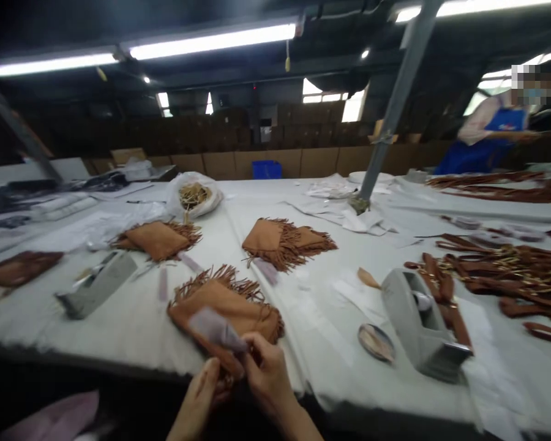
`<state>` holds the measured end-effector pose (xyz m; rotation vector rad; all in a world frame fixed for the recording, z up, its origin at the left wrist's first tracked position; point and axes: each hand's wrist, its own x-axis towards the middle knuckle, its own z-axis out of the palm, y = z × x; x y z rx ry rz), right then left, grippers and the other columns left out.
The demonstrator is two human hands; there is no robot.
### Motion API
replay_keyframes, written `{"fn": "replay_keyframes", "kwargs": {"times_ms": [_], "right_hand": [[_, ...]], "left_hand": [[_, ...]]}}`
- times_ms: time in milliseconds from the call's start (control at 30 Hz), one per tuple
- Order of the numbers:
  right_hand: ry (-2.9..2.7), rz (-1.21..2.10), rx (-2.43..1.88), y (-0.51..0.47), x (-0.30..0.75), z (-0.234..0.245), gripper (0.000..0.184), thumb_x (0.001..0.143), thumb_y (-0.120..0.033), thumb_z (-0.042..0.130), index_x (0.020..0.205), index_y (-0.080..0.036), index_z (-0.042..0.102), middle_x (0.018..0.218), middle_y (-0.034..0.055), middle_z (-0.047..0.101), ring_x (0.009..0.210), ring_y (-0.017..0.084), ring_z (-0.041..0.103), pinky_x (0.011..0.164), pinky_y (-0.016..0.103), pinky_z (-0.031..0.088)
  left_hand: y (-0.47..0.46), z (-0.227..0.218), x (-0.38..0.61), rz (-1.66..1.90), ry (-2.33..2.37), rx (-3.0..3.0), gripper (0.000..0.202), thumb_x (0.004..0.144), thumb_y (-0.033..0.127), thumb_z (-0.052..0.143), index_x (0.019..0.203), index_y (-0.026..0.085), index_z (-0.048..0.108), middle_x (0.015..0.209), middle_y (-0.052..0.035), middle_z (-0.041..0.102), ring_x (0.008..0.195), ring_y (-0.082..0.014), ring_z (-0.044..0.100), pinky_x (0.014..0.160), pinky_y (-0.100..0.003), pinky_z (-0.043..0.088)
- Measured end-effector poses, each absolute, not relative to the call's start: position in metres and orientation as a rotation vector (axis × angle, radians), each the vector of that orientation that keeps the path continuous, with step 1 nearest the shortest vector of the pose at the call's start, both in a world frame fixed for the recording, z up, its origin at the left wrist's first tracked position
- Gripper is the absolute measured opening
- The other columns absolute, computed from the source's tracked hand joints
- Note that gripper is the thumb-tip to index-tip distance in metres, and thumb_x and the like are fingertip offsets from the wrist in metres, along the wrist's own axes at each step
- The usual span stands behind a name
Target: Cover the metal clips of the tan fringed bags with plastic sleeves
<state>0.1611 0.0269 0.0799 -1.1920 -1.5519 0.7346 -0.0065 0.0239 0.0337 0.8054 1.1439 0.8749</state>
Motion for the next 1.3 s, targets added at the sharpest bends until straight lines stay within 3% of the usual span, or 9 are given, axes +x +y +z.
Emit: {"fn": "replay_keyframes", "kwargs": {"times_ms": [133,267,400,500,667,833,967,1100,1300], "right_hand": [[-1.867,0.322,-0.898,0.001,0.158,0.063,0.022,0.085,-0.009,0.048,0.098,-0.019,0.064,0.096,0.0097,0.071,0.089,0.017,0.068,0.078,0.025,0.054],[-2.014,0.078,-0.808,-0.019,0.142,0.038,0.020,0.081,-0.010,0.055,0.097,-0.015,0.067,0.096,0.0157,0.071,0.085,0.020,0.069,0.071,0.027,0.057],[-1.898,0.342,-0.934,-0.039,0.137,0.025,0.023,0.083,-0.015,0.053,0.099,-0.016,0.070,0.104,0.0159,0.070,0.087,0.022,0.069,0.073,0.028,0.058],[-1.482,0.713,-1.288,-0.047,0.146,0.020,0.025,0.083,-0.029,0.057,0.101,-0.017,0.070,0.091,0.0105,0.072,0.066,0.018,0.068,0.058,0.023,0.057],[-1.079,1.004,-1.584,-0.033,0.158,0.023,0.043,0.077,-0.047,0.061,0.101,-0.013,0.070,0.077,0.0084,0.073,0.049,0.016,0.061,0.050,0.026,0.054],[-1.466,0.858,-1.512,-0.017,0.147,0.031,0.025,0.079,-0.032,0.056,0.091,-0.018,0.073,0.089,0.0099,0.074,0.080,0.024,0.069,0.073,0.031,0.054],[-1.504,0.896,-1.520,-0.019,0.141,0.031,0.025,0.082,-0.030,0.053,0.095,-0.017,0.070,0.085,0.0085,0.074,0.070,0.021,0.069,0.063,0.027,0.053],[-1.549,0.936,-1.496,-0.020,0.143,0.032,0.021,0.083,-0.028,0.050,0.089,-0.018,0.067,0.078,0.0057,0.073,0.064,0.019,0.068,0.059,0.025,0.051],[-1.628,0.959,-1.441,-0.013,0.145,0.038,0.021,0.079,-0.022,0.047,0.079,-0.018,0.067,0.074,0.0049,0.070,0.069,0.019,0.065,0.066,0.027,0.048]], "left_hand": [[0.006,0.042,-0.029,0.765,1.064,0.703,0.056,0.066,0.071,0.058,0.073,0.016,0.064,0.068,-0.0069,0.067,0.066,-0.0196,0.063,0.060,-0.028,0.049],[-0.017,0.047,-0.031,0.557,0.829,0.560,0.063,0.072,0.072,0.050,0.087,0.013,0.064,0.065,-0.0072,0.065,0.054,-0.0149,0.060,0.053,-0.025,0.047],[-0.028,0.031,-0.029,0.546,0.853,0.771,0.055,0.072,0.062,0.060,0.091,0.010,0.060,0.058,-0.0036,0.063,0.036,-0.0068,0.047,0.037,-0.017,0.033],[-0.032,0.014,-0.035,0.539,0.921,0.837,0.049,0.077,0.058,0.058,0.095,0.012,0.056,0.059,-0.0018,0.064,0.033,-0.0054,0.044,0.033,-0.015,0.027],[-0.039,0.003,-0.044,0.491,0.991,0.881,0.045,0.077,0.056,0.056,0.095,0.014,0.054,0.058,0.0000,0.064,0.033,-0.0060,0.044,0.034,-0.016,0.027],[-0.037,0.020,-0.049,0.527,1.028,0.901,0.043,0.074,0.053,0.060,0.089,0.013,0.057,0.064,-0.0018,0.062,0.044,-0.0075,0.051,0.043,-0.018,0.035],[-0.032,0.035,-0.041,0.634,1.009,0.959,0.040,0.074,0.048,0.064,0.093,0.013,0.061,0.072,-0.0020,0.060,0.058,-0.0096,0.052,0.055,-0.022,0.043],[-0.024,0.032,-0.023,0.665,1.070,0.984,0.039,0.077,0.047,0.060,0.090,0.011,0.063,0.064,-0.0012,0.058,0.052,-0.0097,0.051,0.054,-0.023,0.043],[-0.016,0.023,-0.006,0.793,1.075,0.955,0.035,0.073,0.045,0.065,0.074,0.010,0.065,0.061,-0.0022,0.059,0.054,-0.0113,0.054,0.055,-0.024,0.044]]}}
